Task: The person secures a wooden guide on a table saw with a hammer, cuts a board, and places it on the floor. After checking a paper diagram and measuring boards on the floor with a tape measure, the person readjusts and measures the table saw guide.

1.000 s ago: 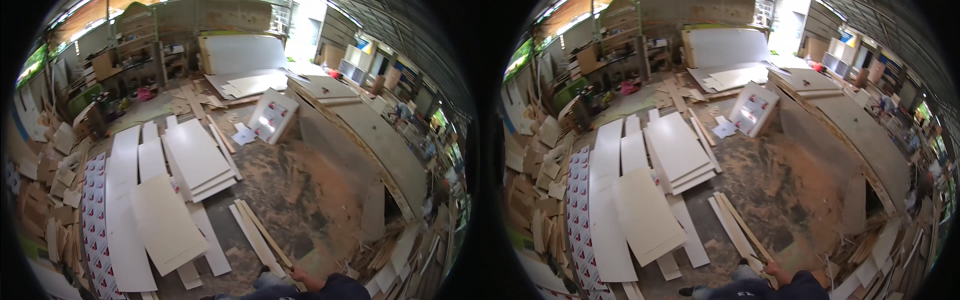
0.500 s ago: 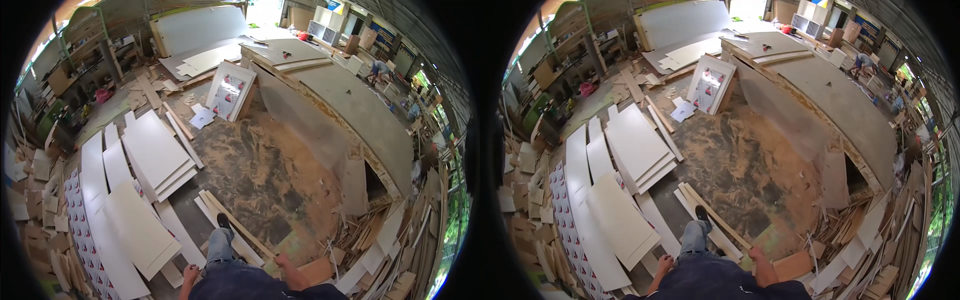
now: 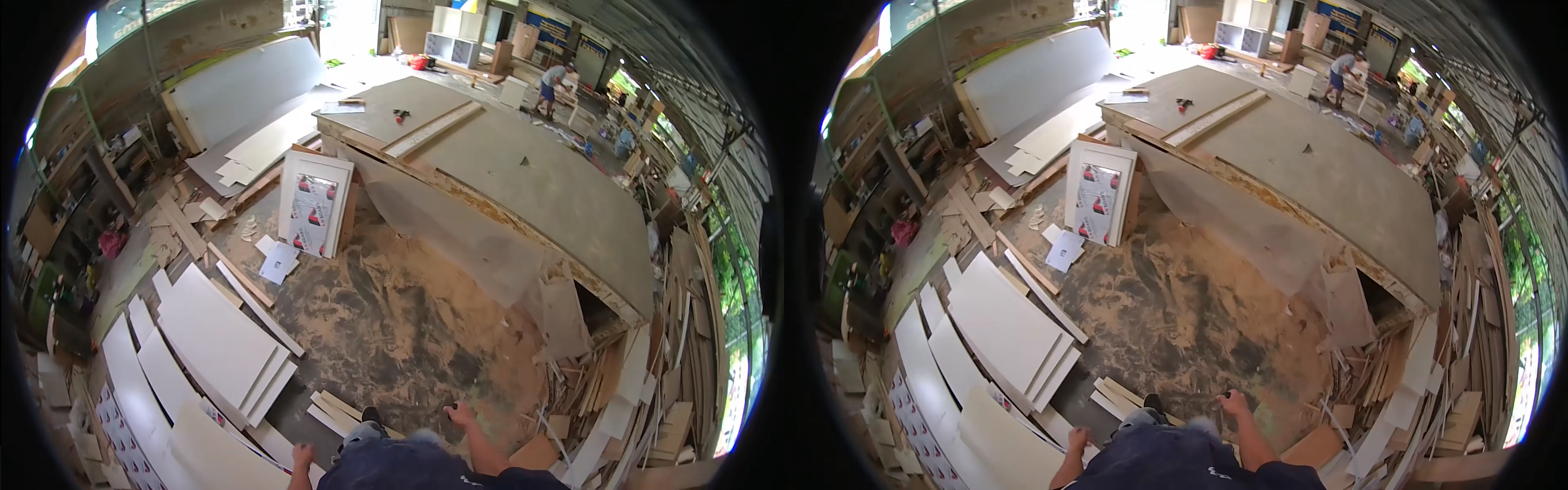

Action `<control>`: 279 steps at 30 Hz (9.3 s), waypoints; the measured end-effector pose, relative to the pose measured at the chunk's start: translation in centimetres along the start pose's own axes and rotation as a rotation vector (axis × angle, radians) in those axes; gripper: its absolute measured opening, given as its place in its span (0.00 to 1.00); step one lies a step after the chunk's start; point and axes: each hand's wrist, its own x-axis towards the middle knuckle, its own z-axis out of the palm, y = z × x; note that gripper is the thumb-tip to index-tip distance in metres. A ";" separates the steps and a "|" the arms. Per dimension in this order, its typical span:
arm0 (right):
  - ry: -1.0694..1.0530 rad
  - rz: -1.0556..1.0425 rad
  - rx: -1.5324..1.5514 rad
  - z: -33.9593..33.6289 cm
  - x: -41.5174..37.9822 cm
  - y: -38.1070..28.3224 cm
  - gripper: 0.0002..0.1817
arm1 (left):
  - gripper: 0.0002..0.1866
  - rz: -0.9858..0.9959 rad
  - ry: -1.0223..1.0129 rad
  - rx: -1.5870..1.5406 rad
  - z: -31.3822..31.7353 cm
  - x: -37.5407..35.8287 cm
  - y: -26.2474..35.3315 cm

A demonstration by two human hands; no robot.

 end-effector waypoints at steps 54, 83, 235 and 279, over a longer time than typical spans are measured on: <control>0.052 0.154 1.372 -39.5 54.7 -49.4 0.14 | 0.53 1.295 -0.296 0.732 43.7 40.0 116.1; -0.030 -0.779 0.898 -56.5 50.0 -75.2 0.22 | 0.30 0.938 -0.169 0.448 48.9 59.1 137.3; 0.563 0.135 2.051 -54.2 70.7 -77.5 0.14 | 0.51 1.017 -0.741 0.670 27.6 55.7 121.6; 1.059 0.198 1.945 -61.4 82.2 -84.3 0.19 | 0.35 0.676 -0.568 0.857 10.6 53.7 109.9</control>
